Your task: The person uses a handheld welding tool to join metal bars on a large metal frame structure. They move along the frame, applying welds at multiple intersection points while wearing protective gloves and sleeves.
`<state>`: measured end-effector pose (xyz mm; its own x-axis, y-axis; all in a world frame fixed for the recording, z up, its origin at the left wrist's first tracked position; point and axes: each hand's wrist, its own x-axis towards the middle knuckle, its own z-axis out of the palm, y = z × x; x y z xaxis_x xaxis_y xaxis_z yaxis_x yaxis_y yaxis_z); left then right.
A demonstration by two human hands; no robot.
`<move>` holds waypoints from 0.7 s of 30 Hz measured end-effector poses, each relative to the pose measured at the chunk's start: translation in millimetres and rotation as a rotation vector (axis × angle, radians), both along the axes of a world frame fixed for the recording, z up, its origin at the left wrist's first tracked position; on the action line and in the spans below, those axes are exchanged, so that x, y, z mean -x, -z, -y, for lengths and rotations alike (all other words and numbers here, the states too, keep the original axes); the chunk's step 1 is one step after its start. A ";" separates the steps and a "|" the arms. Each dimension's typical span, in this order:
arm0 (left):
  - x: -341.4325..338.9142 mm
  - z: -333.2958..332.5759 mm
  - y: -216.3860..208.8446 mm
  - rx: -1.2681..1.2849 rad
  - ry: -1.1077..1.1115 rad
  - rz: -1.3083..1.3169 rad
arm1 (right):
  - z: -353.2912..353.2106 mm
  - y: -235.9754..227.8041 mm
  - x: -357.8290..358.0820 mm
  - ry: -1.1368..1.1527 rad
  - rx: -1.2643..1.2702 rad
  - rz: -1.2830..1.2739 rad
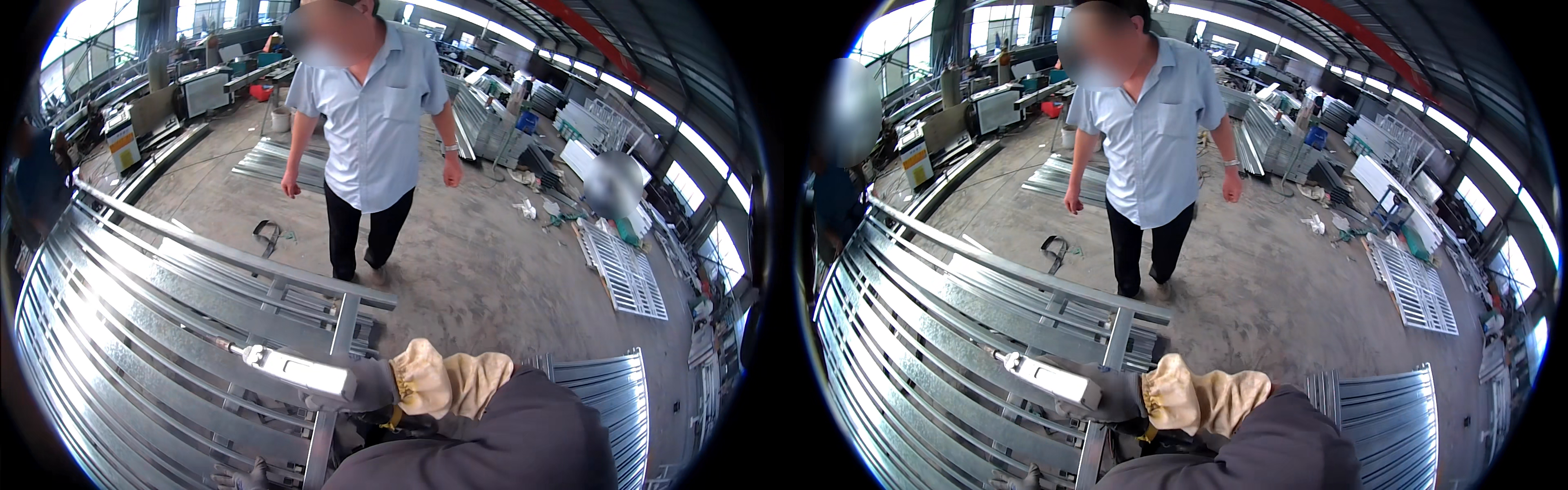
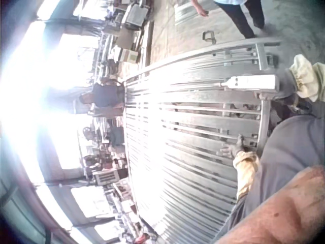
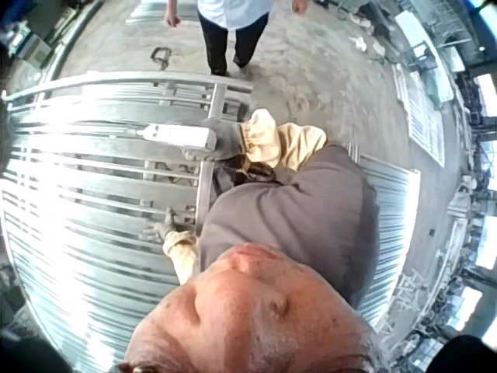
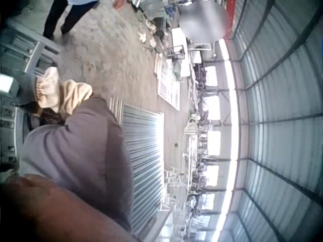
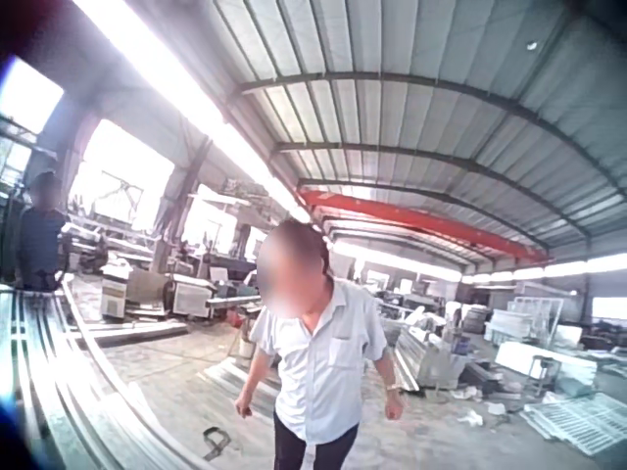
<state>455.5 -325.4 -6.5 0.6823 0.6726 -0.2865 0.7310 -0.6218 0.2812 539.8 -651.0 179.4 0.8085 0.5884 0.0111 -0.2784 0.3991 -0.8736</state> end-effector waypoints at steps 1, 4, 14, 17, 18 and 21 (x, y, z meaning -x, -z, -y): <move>0.1 4.5 1.9 0.005 0.020 0.026 | 1.1 12.9 7.0 -0.018 -0.209 -0.130; -5.8 19.7 4.2 0.008 0.047 0.097 | 6.6 48.1 23.6 0.071 -0.248 -0.093; -37.5 64.3 -7.9 -0.036 0.110 0.234 | 75.3 58.0 28.8 0.142 -0.249 -0.253; -51.5 82.2 -11.4 -0.031 0.131 0.246 | 101.7 64.5 30.3 0.355 -0.001 0.122; -55.3 87.7 -12.8 -0.031 0.137 0.252 | 111.0 60.5 30.4 0.447 0.061 0.228; -66.6 101.6 -16.6 -0.032 0.161 0.259 | 131.9 71.0 25.5 0.663 0.206 0.458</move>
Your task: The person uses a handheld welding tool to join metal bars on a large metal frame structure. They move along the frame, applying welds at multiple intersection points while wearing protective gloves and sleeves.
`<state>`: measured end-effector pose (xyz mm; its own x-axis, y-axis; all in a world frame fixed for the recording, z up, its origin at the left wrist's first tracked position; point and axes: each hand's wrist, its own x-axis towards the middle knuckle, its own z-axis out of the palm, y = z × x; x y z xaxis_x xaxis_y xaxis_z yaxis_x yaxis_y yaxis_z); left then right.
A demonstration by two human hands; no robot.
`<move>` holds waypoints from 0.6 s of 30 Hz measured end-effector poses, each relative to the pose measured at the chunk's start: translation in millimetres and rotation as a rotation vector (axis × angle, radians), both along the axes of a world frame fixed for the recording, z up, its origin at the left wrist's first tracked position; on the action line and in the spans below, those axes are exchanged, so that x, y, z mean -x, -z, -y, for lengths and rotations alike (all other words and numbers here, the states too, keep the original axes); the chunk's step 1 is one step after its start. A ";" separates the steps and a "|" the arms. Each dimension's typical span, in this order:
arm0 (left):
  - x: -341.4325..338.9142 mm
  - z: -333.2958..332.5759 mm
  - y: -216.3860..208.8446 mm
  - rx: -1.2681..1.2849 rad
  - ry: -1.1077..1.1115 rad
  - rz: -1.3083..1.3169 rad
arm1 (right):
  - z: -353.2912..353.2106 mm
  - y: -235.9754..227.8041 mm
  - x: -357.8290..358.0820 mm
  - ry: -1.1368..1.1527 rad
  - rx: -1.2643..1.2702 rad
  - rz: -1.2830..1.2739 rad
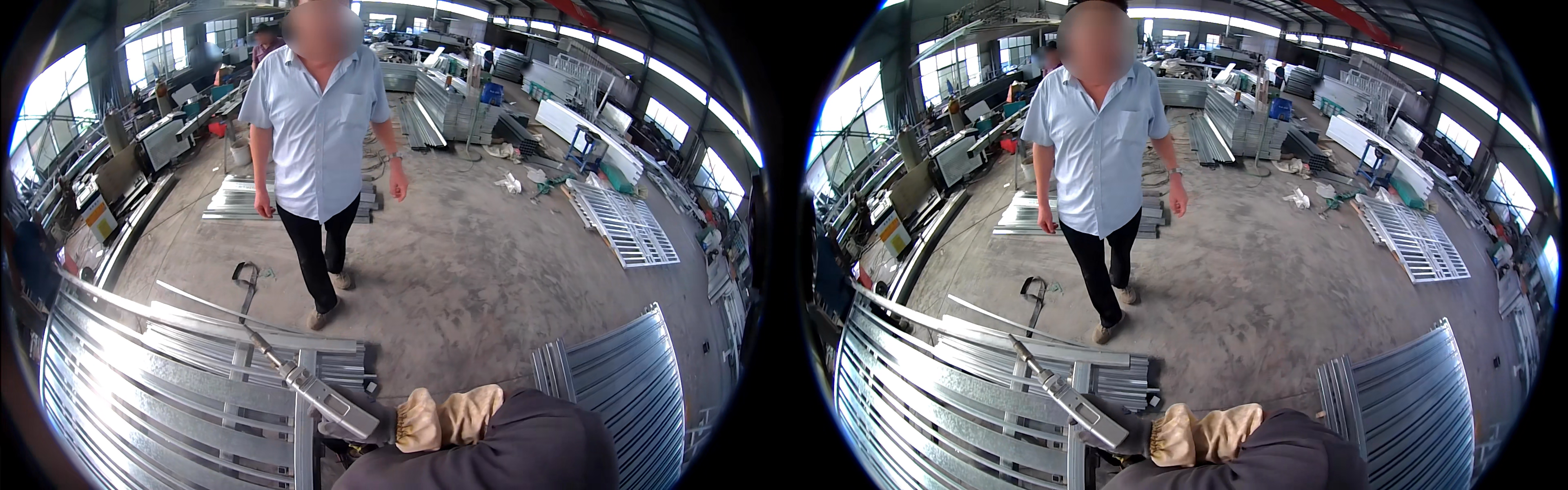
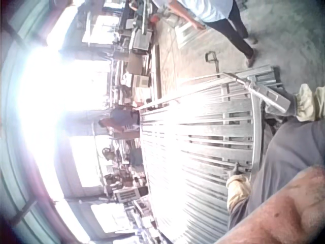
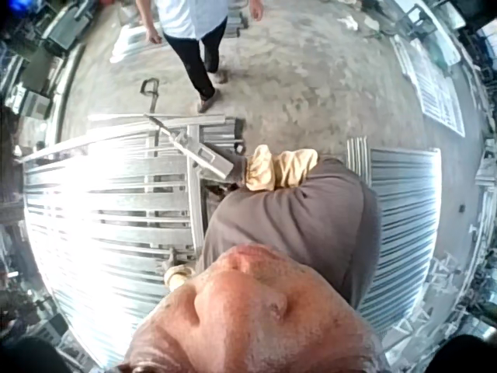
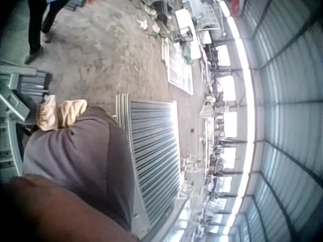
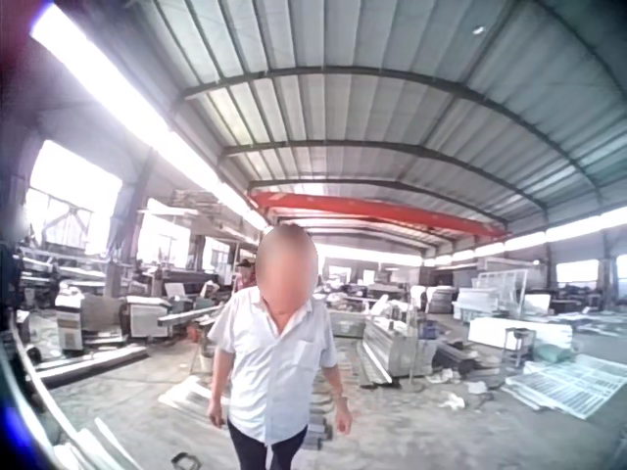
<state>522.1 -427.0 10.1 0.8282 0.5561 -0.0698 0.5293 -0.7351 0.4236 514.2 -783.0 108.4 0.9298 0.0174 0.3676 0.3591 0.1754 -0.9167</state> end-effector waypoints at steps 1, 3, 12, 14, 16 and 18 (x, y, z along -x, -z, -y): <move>-4.4 3.1 0.6 0.000 0.010 0.000 | 11.0 -1.7 -0.8 0.050 0.069 -0.035; -11.6 11.1 -1.8 -0.003 0.028 0.004 | 24.5 -2.0 2.1 0.017 -0.094 -0.243; -26.2 18.8 -3.1 -0.005 0.112 0.029 | 37.9 -20.3 12.0 0.466 0.071 -0.178; -26.6 16.9 -3.9 0.002 0.129 0.035 | 29.8 -9.0 16.1 0.490 -0.084 -0.182; -27.1 14.4 -2.7 0.000 0.148 0.040 | 25.3 3.8 17.9 0.543 -0.097 -0.179; -27.2 9.4 -4.4 0.006 0.160 0.048 | 21.3 0.8 30.0 0.428 -0.254 -0.350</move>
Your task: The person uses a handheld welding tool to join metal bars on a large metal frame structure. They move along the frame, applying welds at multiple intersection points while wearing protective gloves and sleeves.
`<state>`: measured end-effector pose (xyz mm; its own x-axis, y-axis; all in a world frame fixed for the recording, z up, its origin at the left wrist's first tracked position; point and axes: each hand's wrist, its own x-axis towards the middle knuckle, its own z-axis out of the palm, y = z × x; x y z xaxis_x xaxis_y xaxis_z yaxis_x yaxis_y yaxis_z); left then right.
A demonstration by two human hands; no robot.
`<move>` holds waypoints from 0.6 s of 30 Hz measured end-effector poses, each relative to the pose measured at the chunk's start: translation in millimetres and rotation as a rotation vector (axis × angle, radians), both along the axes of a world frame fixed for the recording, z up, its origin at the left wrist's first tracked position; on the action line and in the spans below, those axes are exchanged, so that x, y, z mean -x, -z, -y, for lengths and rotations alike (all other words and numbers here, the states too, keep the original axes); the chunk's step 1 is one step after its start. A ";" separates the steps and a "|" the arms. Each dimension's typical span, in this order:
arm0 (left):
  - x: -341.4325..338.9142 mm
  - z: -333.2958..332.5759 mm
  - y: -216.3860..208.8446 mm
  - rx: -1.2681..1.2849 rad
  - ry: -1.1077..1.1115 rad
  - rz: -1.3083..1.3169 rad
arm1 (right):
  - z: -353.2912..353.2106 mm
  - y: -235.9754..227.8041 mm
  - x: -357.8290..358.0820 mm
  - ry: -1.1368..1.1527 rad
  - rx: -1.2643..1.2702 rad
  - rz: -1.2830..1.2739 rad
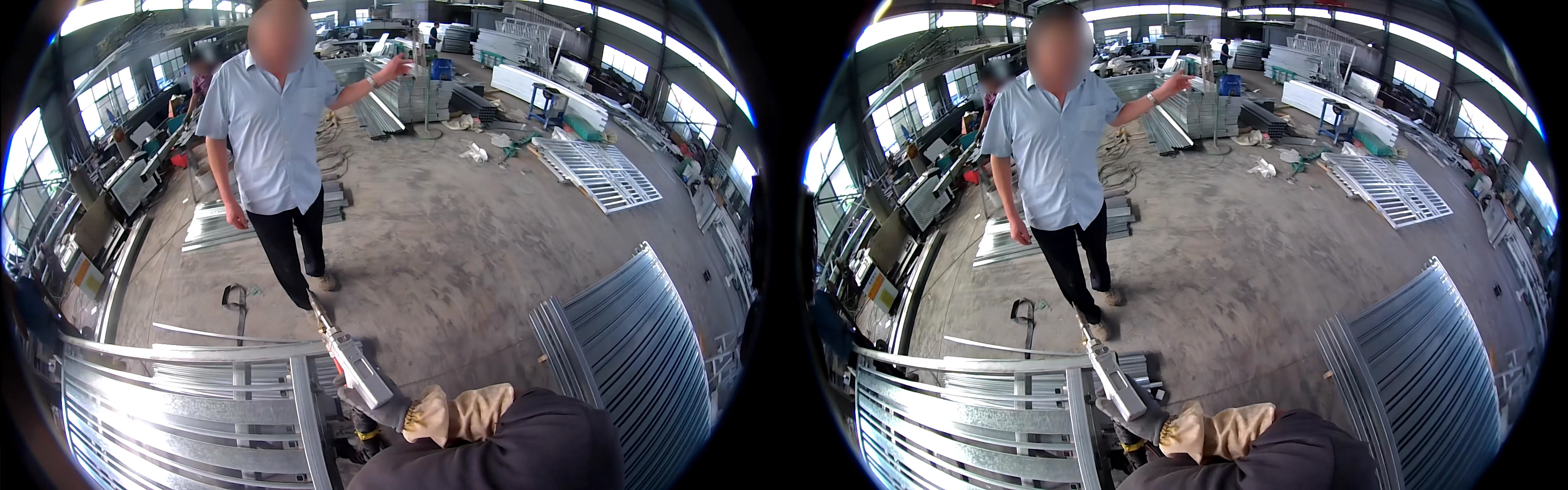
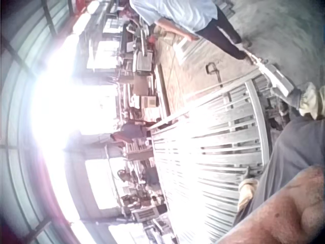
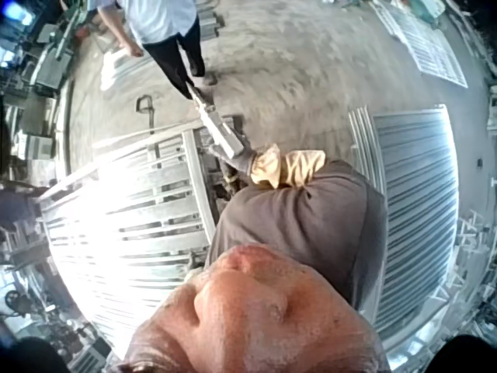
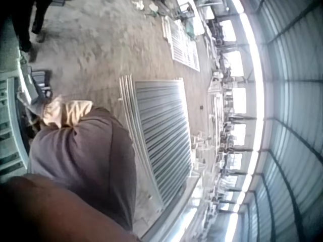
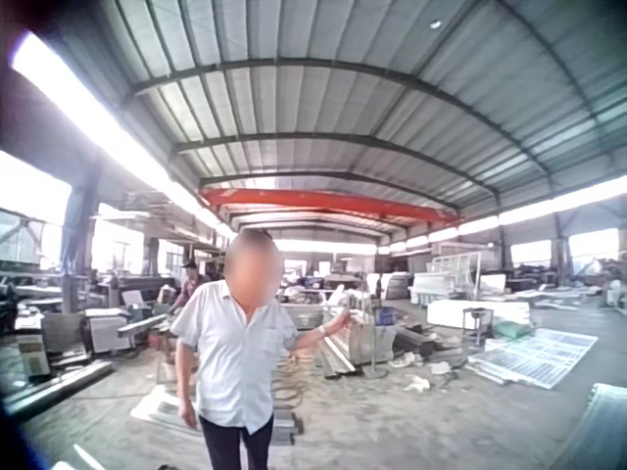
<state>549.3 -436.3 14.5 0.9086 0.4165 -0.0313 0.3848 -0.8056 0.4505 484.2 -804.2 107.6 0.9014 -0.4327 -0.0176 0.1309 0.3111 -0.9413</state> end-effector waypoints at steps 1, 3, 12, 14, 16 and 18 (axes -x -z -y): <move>0.7 -0.9 1.1 0.003 0.009 0.001 | -2.7 -3.6 5.6 -0.011 -0.050 -0.036; -0.2 -3.5 2.0 0.013 0.025 0.009 | -8.2 -1.2 14.0 -0.002 -0.058 -0.059; 10.3 -19.7 6.7 0.025 0.072 0.028 | -26.3 -8.4 47.9 0.110 0.025 -0.033; 12.4 -22.8 8.7 0.031 0.076 0.030 | -27.6 -6.2 52.1 0.135 0.074 -0.045; 15.6 -25.5 11.0 0.028 0.078 0.032 | -28.9 -6.0 56.3 0.160 0.121 -0.062; 17.6 -30.0 8.7 0.032 0.079 0.036 | -30.2 -6.2 58.5 0.182 0.165 -0.078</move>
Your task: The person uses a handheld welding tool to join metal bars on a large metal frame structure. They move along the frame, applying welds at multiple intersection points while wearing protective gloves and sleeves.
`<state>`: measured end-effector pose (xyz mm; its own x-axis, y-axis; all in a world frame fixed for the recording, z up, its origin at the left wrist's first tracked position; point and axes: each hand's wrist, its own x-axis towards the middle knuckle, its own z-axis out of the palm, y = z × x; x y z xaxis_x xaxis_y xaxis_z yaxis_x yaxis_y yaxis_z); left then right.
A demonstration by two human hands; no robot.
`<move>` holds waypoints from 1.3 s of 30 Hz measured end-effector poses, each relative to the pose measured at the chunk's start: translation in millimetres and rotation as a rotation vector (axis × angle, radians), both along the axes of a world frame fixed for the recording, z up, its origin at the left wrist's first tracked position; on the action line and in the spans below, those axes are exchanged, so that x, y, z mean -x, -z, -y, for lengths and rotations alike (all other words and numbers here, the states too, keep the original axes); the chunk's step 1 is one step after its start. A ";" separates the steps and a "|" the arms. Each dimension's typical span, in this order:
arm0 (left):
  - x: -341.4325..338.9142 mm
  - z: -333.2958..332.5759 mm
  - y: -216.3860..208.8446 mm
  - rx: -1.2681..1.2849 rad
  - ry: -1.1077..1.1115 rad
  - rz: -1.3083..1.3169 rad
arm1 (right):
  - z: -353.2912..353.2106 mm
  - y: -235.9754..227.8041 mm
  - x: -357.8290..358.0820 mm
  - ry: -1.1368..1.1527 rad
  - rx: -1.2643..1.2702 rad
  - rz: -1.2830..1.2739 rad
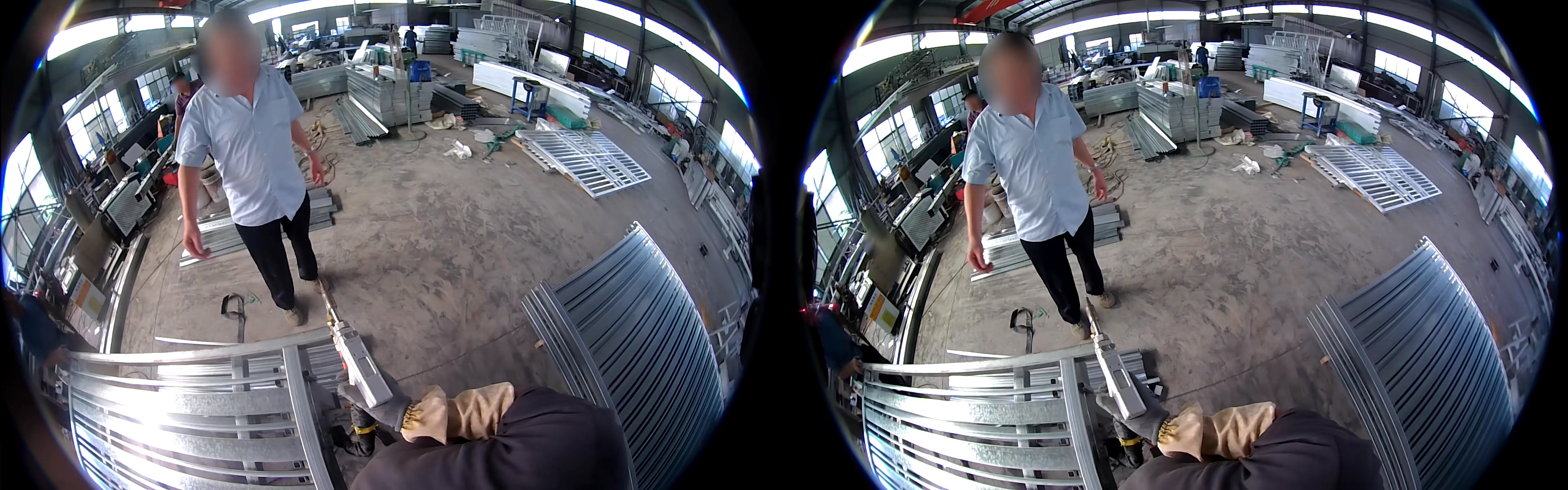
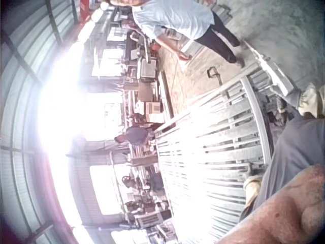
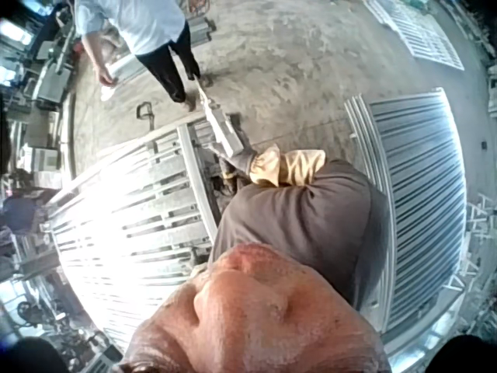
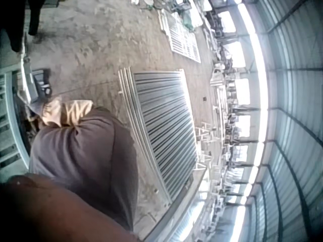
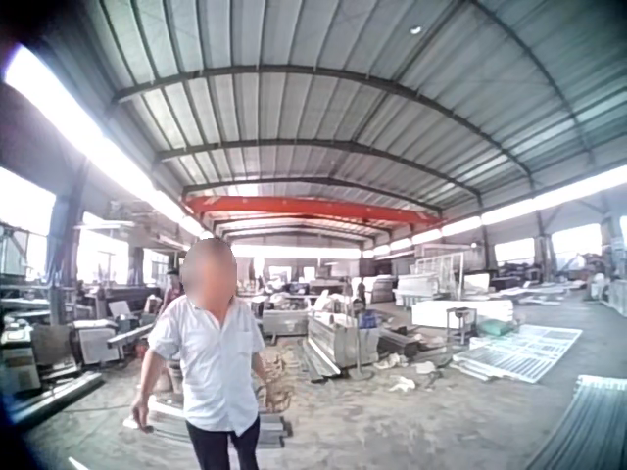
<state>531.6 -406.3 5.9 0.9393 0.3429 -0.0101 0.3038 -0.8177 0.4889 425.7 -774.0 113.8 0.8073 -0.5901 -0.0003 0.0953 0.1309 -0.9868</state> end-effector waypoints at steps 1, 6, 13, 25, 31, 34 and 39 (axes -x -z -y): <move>0.7 -1.8 0.3 -0.003 -0.003 0.002 | -1.6 0.6 1.5 0.016 0.019 -0.012; 7.1 -5.5 5.4 -0.003 0.006 -0.008 | 1.1 10.7 5.2 0.117 0.076 -0.061; 14.1 -15.0 0.8 -0.002 -0.001 0.006 | 23.5 50.1 17.0 0.165 -0.174 -0.056; 51.6 -67.4 14.1 0.030 -0.034 0.012 | 25.6 44.2 91.8 0.301 -0.445 0.192; 80.7 -99.4 43.8 0.090 0.029 0.038 | 34.5 36.4 97.4 0.267 -0.523 0.146; 87.8 -41.3 4.4 -0.149 0.131 -0.114 | 44.9 36.4 93.1 0.273 -0.544 0.121; 83.2 6.5 66.5 0.266 0.458 0.026 | 41.1 27.5 114.0 0.258 -0.582 0.126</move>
